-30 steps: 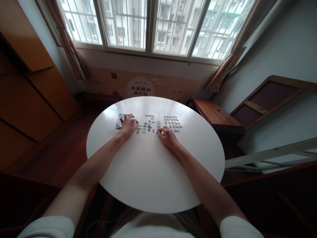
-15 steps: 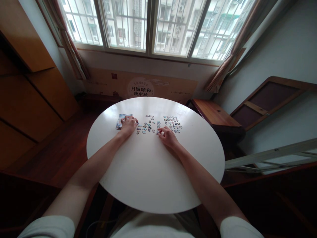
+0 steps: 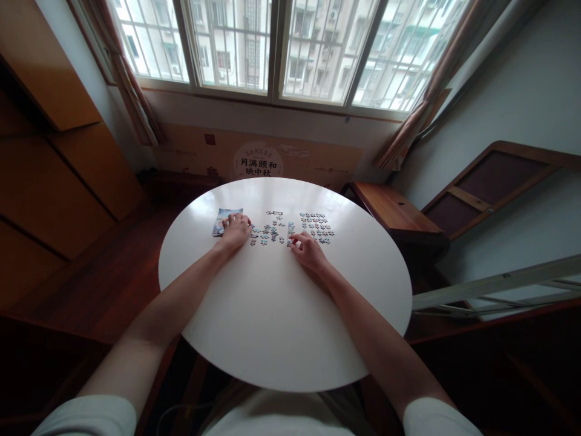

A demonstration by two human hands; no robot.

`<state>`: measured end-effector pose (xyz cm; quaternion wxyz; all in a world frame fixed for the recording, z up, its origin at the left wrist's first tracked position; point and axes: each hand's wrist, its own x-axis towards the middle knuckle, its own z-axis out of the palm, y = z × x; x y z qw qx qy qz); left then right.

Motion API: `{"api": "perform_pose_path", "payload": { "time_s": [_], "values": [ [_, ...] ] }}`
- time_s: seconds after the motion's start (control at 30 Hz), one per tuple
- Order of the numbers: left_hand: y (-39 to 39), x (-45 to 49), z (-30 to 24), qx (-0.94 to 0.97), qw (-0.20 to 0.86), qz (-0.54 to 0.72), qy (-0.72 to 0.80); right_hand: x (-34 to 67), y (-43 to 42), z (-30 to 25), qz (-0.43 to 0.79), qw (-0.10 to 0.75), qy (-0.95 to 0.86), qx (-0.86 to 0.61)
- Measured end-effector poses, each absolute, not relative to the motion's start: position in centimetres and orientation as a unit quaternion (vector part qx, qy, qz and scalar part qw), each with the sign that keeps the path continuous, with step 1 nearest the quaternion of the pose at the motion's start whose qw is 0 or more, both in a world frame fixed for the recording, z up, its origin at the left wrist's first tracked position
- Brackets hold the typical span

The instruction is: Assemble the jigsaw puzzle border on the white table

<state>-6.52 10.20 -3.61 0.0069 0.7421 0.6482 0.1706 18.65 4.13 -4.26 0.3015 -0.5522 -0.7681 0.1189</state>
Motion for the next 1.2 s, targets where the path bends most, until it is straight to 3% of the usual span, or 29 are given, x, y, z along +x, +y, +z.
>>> {"api": "perform_pose_path", "payload": {
  "time_s": [0.4,0.9,1.03,1.2],
  "values": [
    [10.2,-6.5,-3.6,0.728,0.014,0.182,0.661,18.6,4.2,-4.2,0.124,0.305,-0.768,-0.549],
    [10.1,-6.5,-2.8,0.713,0.041,0.302,0.631,18.7,4.3,-4.4,0.133,0.311,-0.764,-0.549],
    [9.4,-6.2,-2.2,0.723,0.039,0.354,0.592,18.6,4.3,-4.2,0.145,0.341,-0.755,-0.541],
    [7.9,-4.2,-2.2,0.76,0.117,0.405,0.495,18.1,4.2,-3.7,0.182,0.393,-0.758,-0.487]
  ]
}}
